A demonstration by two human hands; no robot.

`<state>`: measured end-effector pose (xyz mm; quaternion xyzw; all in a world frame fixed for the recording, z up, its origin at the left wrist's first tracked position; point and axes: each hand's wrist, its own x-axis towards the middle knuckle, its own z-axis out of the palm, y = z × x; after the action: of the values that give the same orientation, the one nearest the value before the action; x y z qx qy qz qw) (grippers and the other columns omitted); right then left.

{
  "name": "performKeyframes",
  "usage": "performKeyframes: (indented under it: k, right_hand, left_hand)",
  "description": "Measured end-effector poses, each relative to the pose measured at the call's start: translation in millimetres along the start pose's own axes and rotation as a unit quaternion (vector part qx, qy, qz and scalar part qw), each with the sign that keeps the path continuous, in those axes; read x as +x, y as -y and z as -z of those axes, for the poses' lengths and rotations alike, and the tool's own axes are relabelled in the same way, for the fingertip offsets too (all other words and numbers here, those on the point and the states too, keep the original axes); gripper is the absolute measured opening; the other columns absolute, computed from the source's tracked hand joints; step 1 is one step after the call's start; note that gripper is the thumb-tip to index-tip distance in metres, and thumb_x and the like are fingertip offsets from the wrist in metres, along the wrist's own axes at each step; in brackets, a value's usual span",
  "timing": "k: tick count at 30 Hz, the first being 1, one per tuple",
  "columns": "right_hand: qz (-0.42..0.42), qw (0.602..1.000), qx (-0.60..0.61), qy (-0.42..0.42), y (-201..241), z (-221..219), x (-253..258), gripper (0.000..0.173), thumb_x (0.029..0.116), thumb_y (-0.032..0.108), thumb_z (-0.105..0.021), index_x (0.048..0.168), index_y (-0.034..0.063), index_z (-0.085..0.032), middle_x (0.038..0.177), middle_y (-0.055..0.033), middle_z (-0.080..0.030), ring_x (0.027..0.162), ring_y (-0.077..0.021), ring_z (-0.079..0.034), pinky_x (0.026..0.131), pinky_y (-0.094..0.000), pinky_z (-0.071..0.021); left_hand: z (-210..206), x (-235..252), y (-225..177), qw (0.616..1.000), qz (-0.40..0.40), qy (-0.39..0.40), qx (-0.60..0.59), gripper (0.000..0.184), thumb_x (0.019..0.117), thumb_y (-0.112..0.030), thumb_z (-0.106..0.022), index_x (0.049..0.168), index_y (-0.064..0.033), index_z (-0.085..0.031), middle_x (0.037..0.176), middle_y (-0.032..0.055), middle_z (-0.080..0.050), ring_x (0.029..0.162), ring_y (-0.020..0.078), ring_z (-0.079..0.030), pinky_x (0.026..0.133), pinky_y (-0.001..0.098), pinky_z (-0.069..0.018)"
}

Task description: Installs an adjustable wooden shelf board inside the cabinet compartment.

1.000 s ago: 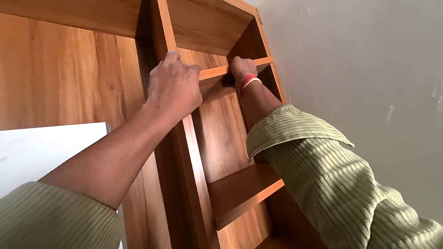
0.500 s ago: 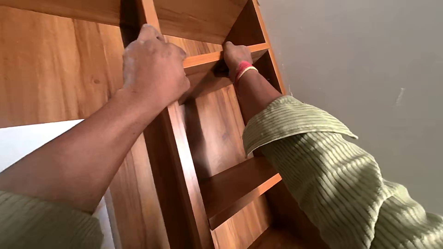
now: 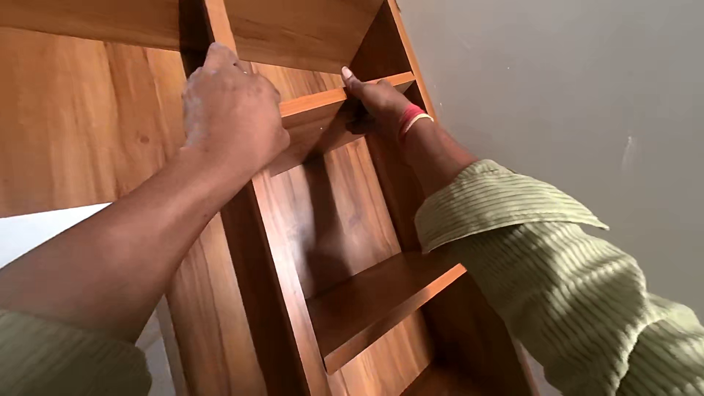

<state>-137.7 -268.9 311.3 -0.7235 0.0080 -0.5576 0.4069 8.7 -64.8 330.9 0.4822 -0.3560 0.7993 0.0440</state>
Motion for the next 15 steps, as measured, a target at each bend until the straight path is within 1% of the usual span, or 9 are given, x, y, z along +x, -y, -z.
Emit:
performKeyframes:
  k: [1,3,4,6,8,9,11,12,15]
  right_hand:
    - [0.004,0.997,-0.072,-0.02,-1,11,-9,0.072,0.0994,0.067,-0.052,0.124,0.0011,-0.066,0.113,-0.016,-0.071,0.101,-0.0251,-0.073,0.085,-0.0455,-0.0612]
    - [0.042,0.969,-0.224,-0.099,-2,25,-21,0.074,0.0885,0.064,-0.072,0.124,-0.0003,-0.063,0.117,-0.0211,-0.068,0.109,-0.0353,-0.068,0.089,-0.0573,-0.0543]
    - [0.073,0.951,-0.274,-0.124,-5,31,-21,0.086,0.0822,0.059,-0.081,0.138,0.0,-0.053,0.129,-0.0239,-0.064,0.117,-0.0409,-0.065,0.094,-0.0628,-0.0525]
    - [0.127,0.916,-0.356,-0.135,-13,37,-14,0.107,0.0753,0.043,-0.09,0.158,0.0053,-0.035,0.154,-0.0244,-0.045,0.132,-0.048,-0.053,0.096,-0.0701,-0.0497]
    - [0.188,0.891,-0.399,-0.104,-19,32,2,0.1,0.078,0.016,-0.087,0.162,0.0139,-0.033,0.165,-0.0198,-0.031,0.148,-0.0523,-0.03,0.094,-0.0826,-0.0412]
    - [0.213,0.887,-0.399,-0.087,-22,28,10,0.09,0.0816,0.008,-0.082,0.16,0.0161,-0.039,0.165,-0.0162,-0.034,0.152,-0.0505,-0.025,0.095,-0.0852,-0.0376]
    - [0.257,0.878,-0.397,-0.08,-27,19,25,0.054,0.0946,0.004,-0.066,0.146,0.0145,-0.055,0.154,-0.0117,-0.051,0.149,-0.0418,-0.038,0.099,-0.0728,-0.0447]
    - [0.277,0.872,-0.395,-0.085,-28,18,27,0.043,0.0958,0.002,-0.063,0.138,0.0116,-0.061,0.145,-0.0125,-0.058,0.143,-0.0394,-0.046,0.099,-0.0636,-0.0497]
    - [0.319,0.858,-0.397,-0.067,-24,22,30,0.036,0.0971,-0.001,-0.058,0.131,0.0077,-0.063,0.137,-0.0174,-0.061,0.135,-0.0419,-0.052,0.095,-0.0602,-0.0523]
  left_hand:
    - [26,1,-10,0.999,0.006,0.053,-0.001,0.029,0.0753,-0.036,-0.071,0.089,-0.0106,-0.07,0.101,0.0217,-0.066,0.109,0.0482,-0.058,0.075,0.065,-0.0494]
    - [87,12,-38,0.97,0.071,0.232,-0.024,0.031,0.09,-0.018,-0.072,0.116,-0.001,-0.072,0.128,0.0365,-0.055,0.125,0.0582,-0.048,0.089,0.0731,-0.0454]
    - [95,14,-43,0.965,0.085,0.247,-0.023,0.032,0.0911,-0.015,-0.071,0.119,0.0002,-0.071,0.132,0.0384,-0.053,0.126,0.0593,-0.048,0.091,0.0742,-0.0442]
    - [92,12,-42,0.968,0.084,0.236,-0.022,0.034,0.0905,-0.015,-0.072,0.12,0.0012,-0.07,0.133,0.0403,-0.05,0.125,0.0611,-0.048,0.092,0.077,-0.0417]
    - [85,9,-37,0.973,0.081,0.217,-0.024,0.034,0.0894,-0.017,-0.073,0.121,-0.0025,-0.072,0.134,0.0387,-0.051,0.124,0.0599,-0.049,0.09,0.0781,-0.0422]
    - [85,10,-37,0.973,0.084,0.215,-0.021,0.034,0.0896,-0.018,-0.073,0.12,-0.0042,-0.072,0.134,0.0374,-0.051,0.125,0.0586,-0.049,0.091,0.0774,-0.0423]
    - [92,11,-44,0.969,0.096,0.228,-0.011,0.032,0.0909,-0.019,-0.073,0.12,-0.0056,-0.073,0.135,0.0356,-0.053,0.127,0.0566,-0.049,0.092,0.0758,-0.0425]
    - [96,12,-49,0.966,0.102,0.236,-0.006,0.032,0.0914,-0.019,-0.073,0.121,-0.0058,-0.073,0.136,0.0346,-0.052,0.127,0.0558,-0.049,0.092,0.0749,-0.0432]
    - [103,14,-52,0.962,0.109,0.249,0.005,0.032,0.0915,-0.02,-0.074,0.121,-0.0073,-0.073,0.136,0.0306,-0.053,0.129,0.0516,-0.048,0.095,0.071,-0.0434]
